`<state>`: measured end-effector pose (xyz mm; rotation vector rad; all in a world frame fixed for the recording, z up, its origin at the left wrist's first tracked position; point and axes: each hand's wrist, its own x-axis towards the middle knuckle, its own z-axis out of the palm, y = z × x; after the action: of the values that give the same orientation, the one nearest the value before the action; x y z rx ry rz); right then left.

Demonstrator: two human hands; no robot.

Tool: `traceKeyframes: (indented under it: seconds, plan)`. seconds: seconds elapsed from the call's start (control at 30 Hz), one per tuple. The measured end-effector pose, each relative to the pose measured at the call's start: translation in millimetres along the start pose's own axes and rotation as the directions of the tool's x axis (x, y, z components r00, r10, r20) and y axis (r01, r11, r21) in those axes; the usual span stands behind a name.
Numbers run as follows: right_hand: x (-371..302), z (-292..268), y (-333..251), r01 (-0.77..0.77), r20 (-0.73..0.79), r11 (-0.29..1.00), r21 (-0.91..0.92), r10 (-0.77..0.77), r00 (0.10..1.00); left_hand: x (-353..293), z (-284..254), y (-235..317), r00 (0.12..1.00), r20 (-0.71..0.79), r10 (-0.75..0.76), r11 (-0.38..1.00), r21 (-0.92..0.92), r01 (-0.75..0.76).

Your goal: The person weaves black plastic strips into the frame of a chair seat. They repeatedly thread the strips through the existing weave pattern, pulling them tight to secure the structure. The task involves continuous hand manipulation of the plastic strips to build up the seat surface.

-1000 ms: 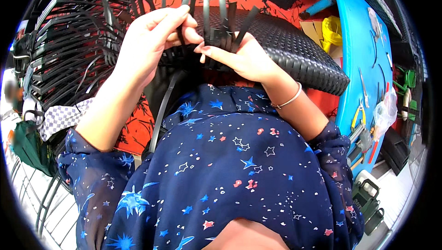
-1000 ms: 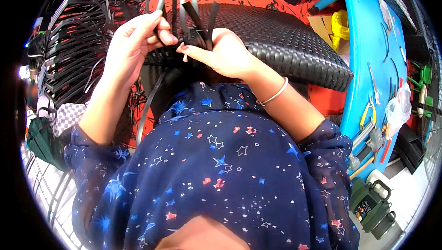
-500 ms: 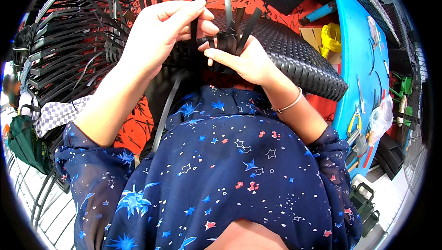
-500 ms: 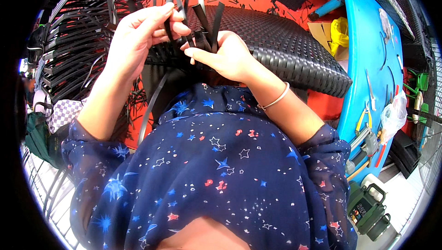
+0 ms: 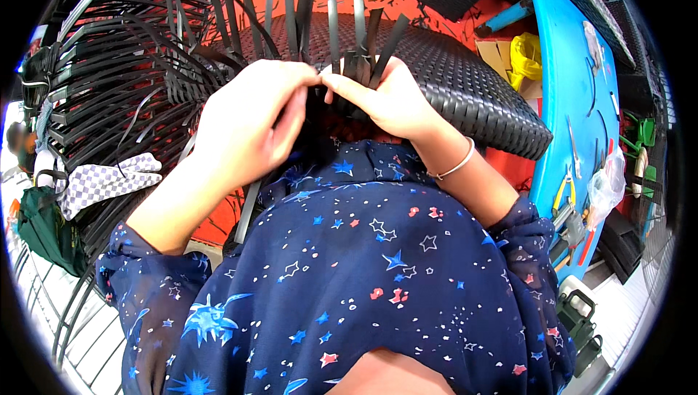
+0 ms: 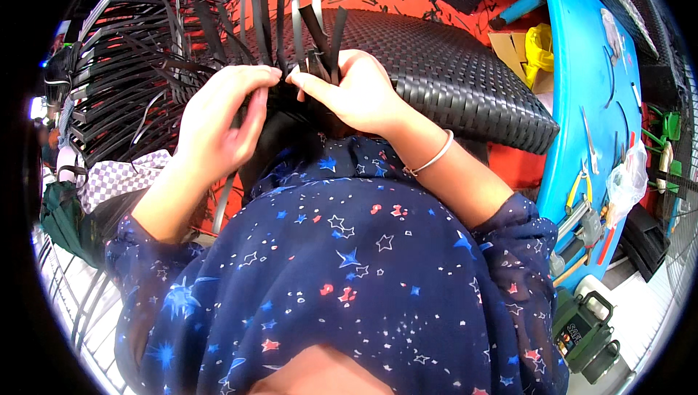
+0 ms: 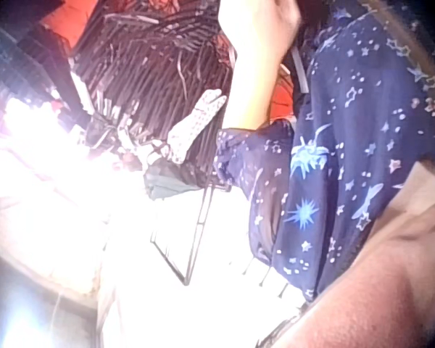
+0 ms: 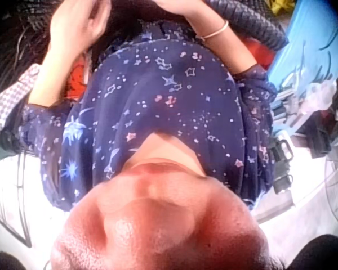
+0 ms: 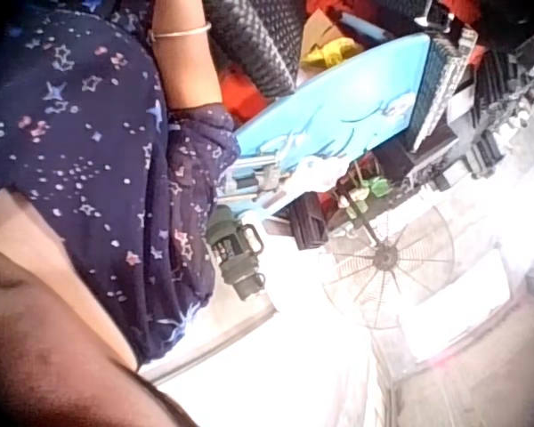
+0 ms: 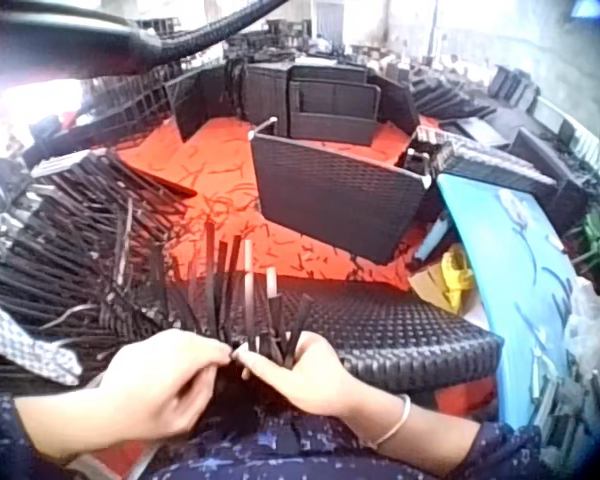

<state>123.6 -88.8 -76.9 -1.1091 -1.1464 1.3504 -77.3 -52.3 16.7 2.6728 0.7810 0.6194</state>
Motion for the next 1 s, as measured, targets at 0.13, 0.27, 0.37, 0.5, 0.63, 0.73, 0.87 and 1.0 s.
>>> traceKeyframes:
  seconds: [0.13,0.27,0.37,0.5,0.63,0.73,0.87,1.0]
  plan:
    - [-0.7,-0.3,-1.2,-0.006,0.011,0.998,-0.063,0.006,1.000,-6.2,7.1,-11.0,0.984,0.145,-0.099,0.990,0.110,0.083]
    - [-0.4,0.0,1.0,0.017,-0.009,0.998,-0.060,-0.017,1.000,-2.5,9.1,-13.1,0.978,0.180,-0.105,0.981,0.177,0.073]
    - [-0.3,0.5,-0.1,0.003,-0.005,0.998,-0.063,-0.003,1.000,-1.9,13.8,-18.3,0.969,0.189,-0.158,0.976,0.177,0.124]
    - [-1.4,0.3,0.1,-0.004,-0.003,0.999,-0.052,0.004,1.000,5.4,22.0,-22.3,0.952,0.212,-0.221,0.966,0.183,0.183]
    - [-3.9,-1.8,-1.8,-0.017,-0.010,0.998,-0.056,0.017,1.000,15.9,31.2,-30.7,0.962,0.171,-0.211,0.977,0.029,0.209]
    - [-4.7,-1.3,-0.7,-0.019,-0.019,0.998,-0.060,0.018,1.000,13.4,36.9,-31.1,0.951,0.144,-0.272,0.922,-0.244,0.301]
    - [-6.2,-5.5,-28.5,-0.149,0.077,0.966,-0.210,0.168,0.983,-8.0,39.7,-30.1,0.869,0.218,-0.444,0.709,-0.508,0.490]
    - [-5.3,-4.5,-13.6,0.036,0.022,0.977,-0.211,-0.032,0.999,-9.0,32.6,-28.6,0.794,0.354,-0.495,0.503,-0.628,0.594]
